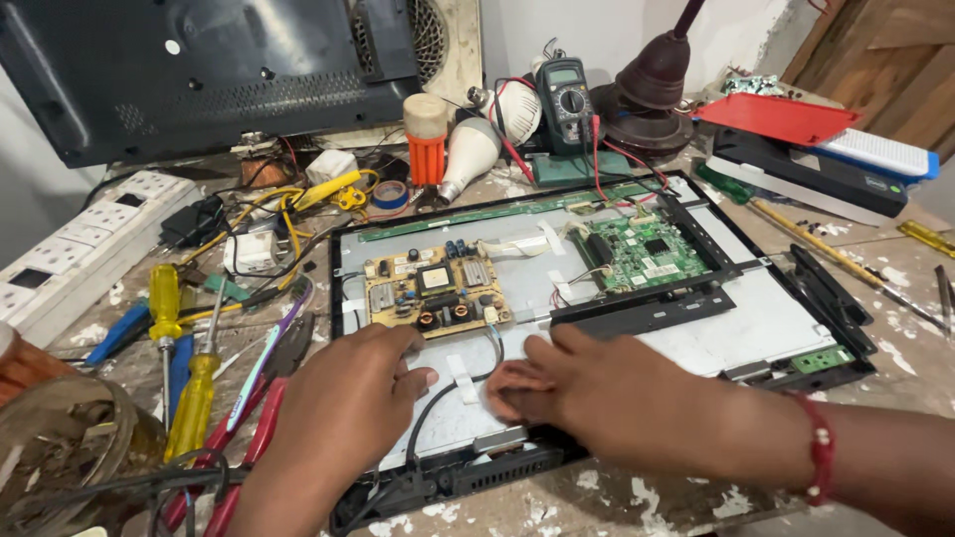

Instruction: The person works on the disassembled back of a television lying on a cluttered workbench, handling the power board and main board, wiping components with a cloth, and using a screwdriver to unscrew and adjust parts on the boards.

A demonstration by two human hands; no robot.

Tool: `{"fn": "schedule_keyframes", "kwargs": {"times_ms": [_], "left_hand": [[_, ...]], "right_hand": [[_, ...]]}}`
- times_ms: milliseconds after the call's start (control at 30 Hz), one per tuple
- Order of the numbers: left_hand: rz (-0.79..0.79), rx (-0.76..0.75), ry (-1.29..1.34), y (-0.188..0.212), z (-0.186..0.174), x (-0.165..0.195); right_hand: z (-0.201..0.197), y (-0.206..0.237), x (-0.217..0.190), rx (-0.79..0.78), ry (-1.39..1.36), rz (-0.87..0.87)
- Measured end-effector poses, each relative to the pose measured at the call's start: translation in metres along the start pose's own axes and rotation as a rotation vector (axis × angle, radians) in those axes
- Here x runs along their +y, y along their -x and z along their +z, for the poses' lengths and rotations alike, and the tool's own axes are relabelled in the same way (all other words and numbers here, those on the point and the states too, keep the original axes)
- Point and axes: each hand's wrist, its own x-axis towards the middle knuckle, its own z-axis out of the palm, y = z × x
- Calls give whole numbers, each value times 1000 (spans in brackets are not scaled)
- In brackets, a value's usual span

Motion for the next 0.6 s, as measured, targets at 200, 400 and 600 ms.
{"fn": "schedule_keyframes", "kwargs": {"times_ms": [200, 400, 600], "left_hand": [[-22, -32, 8, -4, 6, 10], [-69, -102, 16, -6, 11, 17], [-40, -94, 15, -6, 10, 16]], "right_hand": [[-16, 7, 7, -129, -101, -8], [-19, 1, 8, -13, 41, 167], [-10, -12, 8, -180, 118, 271]]}}
